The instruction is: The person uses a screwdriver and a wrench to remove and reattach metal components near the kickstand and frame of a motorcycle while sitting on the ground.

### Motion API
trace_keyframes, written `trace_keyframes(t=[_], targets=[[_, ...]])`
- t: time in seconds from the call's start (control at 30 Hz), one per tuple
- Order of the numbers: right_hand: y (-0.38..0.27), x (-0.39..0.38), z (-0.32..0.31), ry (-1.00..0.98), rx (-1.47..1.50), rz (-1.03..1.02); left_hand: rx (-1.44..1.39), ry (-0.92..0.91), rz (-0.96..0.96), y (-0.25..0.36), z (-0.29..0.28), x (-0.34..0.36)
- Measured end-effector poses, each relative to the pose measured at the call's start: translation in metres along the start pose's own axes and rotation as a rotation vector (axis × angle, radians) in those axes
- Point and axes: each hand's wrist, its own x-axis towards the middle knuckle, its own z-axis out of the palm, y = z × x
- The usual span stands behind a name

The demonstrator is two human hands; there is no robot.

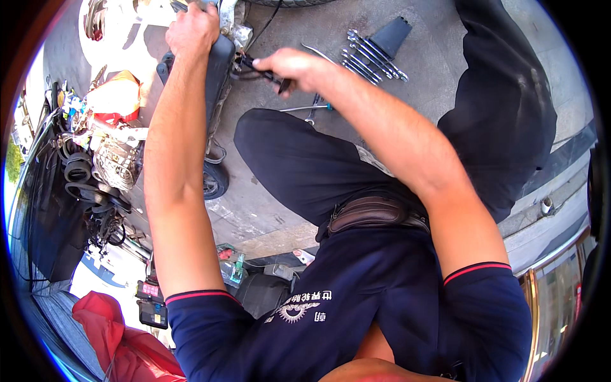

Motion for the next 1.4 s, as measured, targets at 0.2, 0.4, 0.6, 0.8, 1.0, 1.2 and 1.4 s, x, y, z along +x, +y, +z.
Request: trace_keyframes(t=[0.2, 0.4, 0.6, 0.8, 1.0, 1.2, 1.4], targets=[[-0.033, -0.012, -0.013, 0.077, -0.069, -0.101, -0.310, 0.115, -0.140, -0.003, -0.023, -0.020], [-0.030, -0.042, -0.022, 0.346, -0.311, -0.420, -0.889, 0.770, -0.256, -0.012, 0.015, -0.047], [0.064, -0.021, -0.122, 0.707, -0.816, -0.199, -2.345, -0.099, -1.106, 0.037, 0.093, -0.148], [0.182, -0.039, -0.136, 0.690, -1.489, 0.026, -2.810, -0.277, -0.819, 0.057, 0.148, -0.112], [0.208, 0.007, -0.077, 0.485, -1.747, -0.562, -2.599, -0.099, -0.639, 0.037, 0.173, -0.110], [0.173, 0.057, -0.081, 0.168, -2.159, -0.678, -2.453, -0.107, -0.840, 0.079, 0.069, -0.163], [0.181, 0.059, -0.074, 0.021, -2.176, -0.494, -2.615, 0.057, -0.837, 0.082, 0.059, -0.177]])
